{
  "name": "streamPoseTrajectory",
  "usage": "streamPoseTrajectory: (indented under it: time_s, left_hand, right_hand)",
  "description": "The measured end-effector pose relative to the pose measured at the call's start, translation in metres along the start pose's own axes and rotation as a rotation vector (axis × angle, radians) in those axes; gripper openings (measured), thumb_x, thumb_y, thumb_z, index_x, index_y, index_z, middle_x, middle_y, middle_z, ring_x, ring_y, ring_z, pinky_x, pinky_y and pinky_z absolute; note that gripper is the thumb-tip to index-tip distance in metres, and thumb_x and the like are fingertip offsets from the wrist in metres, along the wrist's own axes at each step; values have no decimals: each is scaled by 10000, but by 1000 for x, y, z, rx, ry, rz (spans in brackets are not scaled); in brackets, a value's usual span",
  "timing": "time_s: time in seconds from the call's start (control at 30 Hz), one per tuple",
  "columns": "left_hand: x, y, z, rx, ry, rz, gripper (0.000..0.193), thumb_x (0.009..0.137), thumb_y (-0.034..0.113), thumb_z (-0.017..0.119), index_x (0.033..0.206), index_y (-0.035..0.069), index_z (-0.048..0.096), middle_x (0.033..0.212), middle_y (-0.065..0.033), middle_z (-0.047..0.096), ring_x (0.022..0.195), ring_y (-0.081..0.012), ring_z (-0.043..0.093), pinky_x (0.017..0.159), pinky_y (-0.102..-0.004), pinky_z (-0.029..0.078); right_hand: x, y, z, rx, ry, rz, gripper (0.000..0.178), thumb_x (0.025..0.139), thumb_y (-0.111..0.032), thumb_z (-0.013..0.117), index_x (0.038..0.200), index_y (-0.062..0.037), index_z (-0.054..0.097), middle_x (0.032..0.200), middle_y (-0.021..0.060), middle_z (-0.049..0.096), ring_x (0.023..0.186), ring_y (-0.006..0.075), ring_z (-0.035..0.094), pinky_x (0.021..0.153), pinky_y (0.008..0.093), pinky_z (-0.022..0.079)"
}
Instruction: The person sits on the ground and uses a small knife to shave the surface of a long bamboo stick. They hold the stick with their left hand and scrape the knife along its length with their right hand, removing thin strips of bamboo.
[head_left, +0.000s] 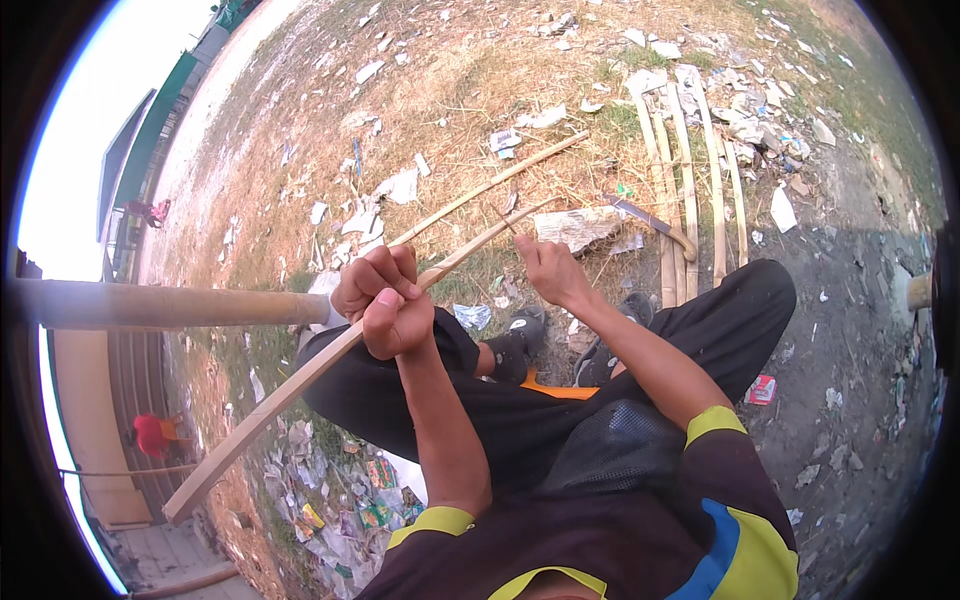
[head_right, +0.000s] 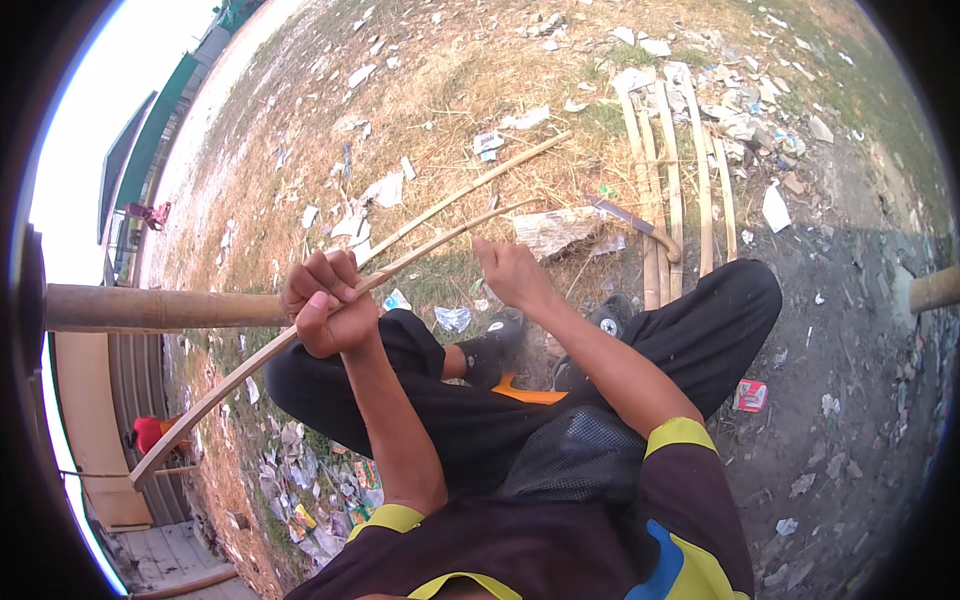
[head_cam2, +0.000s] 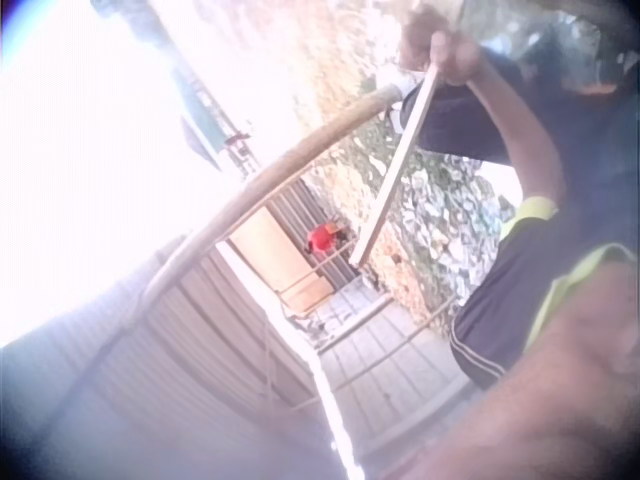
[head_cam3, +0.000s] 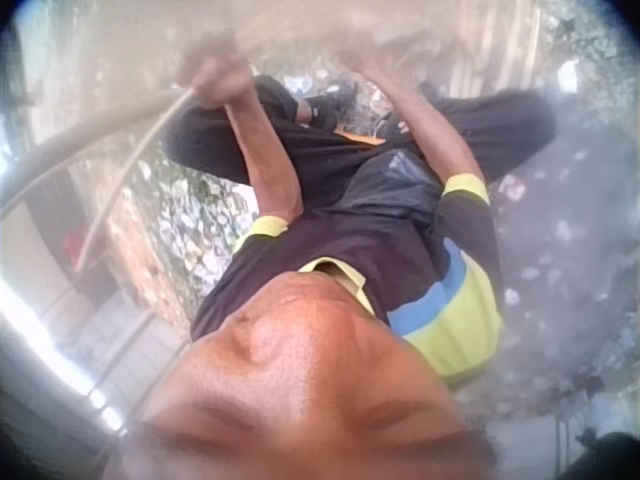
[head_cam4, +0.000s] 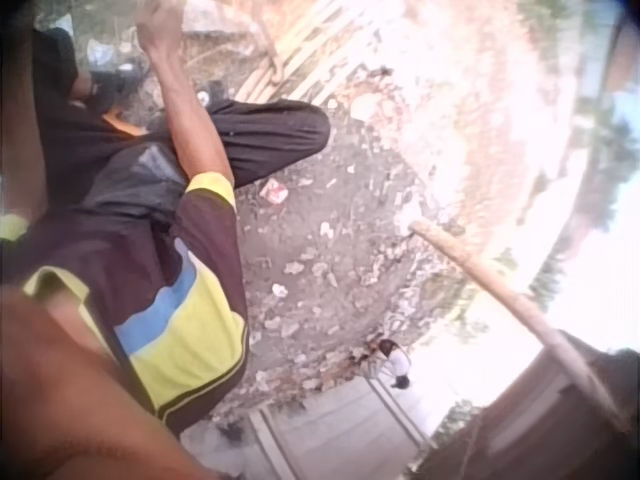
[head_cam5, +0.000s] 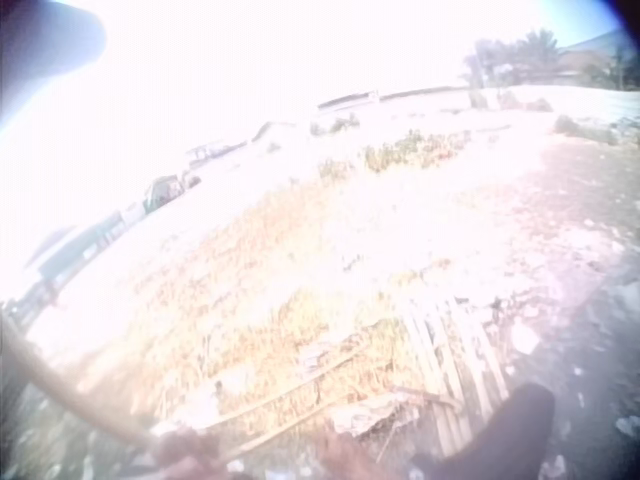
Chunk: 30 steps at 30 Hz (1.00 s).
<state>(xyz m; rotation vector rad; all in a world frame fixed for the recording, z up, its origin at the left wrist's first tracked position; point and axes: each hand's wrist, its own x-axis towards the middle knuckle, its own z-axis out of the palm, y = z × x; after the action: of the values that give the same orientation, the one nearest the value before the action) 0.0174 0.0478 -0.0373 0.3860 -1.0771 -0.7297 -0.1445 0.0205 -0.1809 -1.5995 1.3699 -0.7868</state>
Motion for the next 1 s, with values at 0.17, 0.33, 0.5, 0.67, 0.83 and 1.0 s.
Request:
streamPoseTrajectory:
  time_s: [0.17, 0.33, 0.5, 0.67, 0.83, 1.0]
  left_hand:
    - [5, 1, 2, -17, -99, -5, 215, 597, 75, 505, 513, 56, 309, 464, -35, 279, 397, -106, 228, 416, -256, 195]
    - [4, -3, 0, -54, -116, -32, 215, 594, 70, 511, 512, 52, 313, 463, -35, 286, 389, -113, 231, 412, -261, 198]
    - [4, -1, -5, -25, -115, -11, 241, 610, 67, 528, 512, 55, 308, 465, -24, 283, 407, -115, 257, 411, -261, 203]
    - [6, -3, -1, -59, -88, -26, 239, 593, 68, 520, 515, 63, 294, 472, -25, 271, 409, -114, 249, 413, -261, 201]
    - [7, -5, -3, -54, -106, -12, 225, 595, 66, 505, 517, 72, 294, 485, -12, 253, 409, -121, 252, 419, -261, 212]
    - [4, 0, -3, 2, -127, -20, 212, 602, 66, 504, 522, 68, 308, 482, -13, 259, 405, -124, 257, 421, -269, 217]
  right_hand:
    - [16, 39, 6, -41, 70, -10, 656, 985, -440, 328, 673, 74, 591, 649, 318, 570, 683, 453, 604, 680, 496, 460]
    - [10, 43, 11, 41, 109, -79, 635, 979, -435, 338, 692, 68, 600, 663, 313, 576, 696, 450, 604, 699, 485, 476]
    - [7, 22, -1, -84, 33, -61, 622, 973, -444, 341, 782, 50, 667, 698, 308, 612, 731, 442, 636, 720, 504, 496]
    - [16, 49, 5, -100, 120, -30, 635, 982, -431, 345, 675, 55, 615, 613, 275, 583, 601, 420, 614, 642, 489, 479]
    - [23, 56, 21, -185, 126, 4, 672, 986, -460, 297, 726, 39, 663, 647, 310, 604, 675, 437, 639, 698, 512, 507]
    - [30, 58, 12, -163, 62, 64, 707, 982, -479, 284, 708, 49, 665, 652, 297, 614, 666, 447, 629, 702, 499, 506]
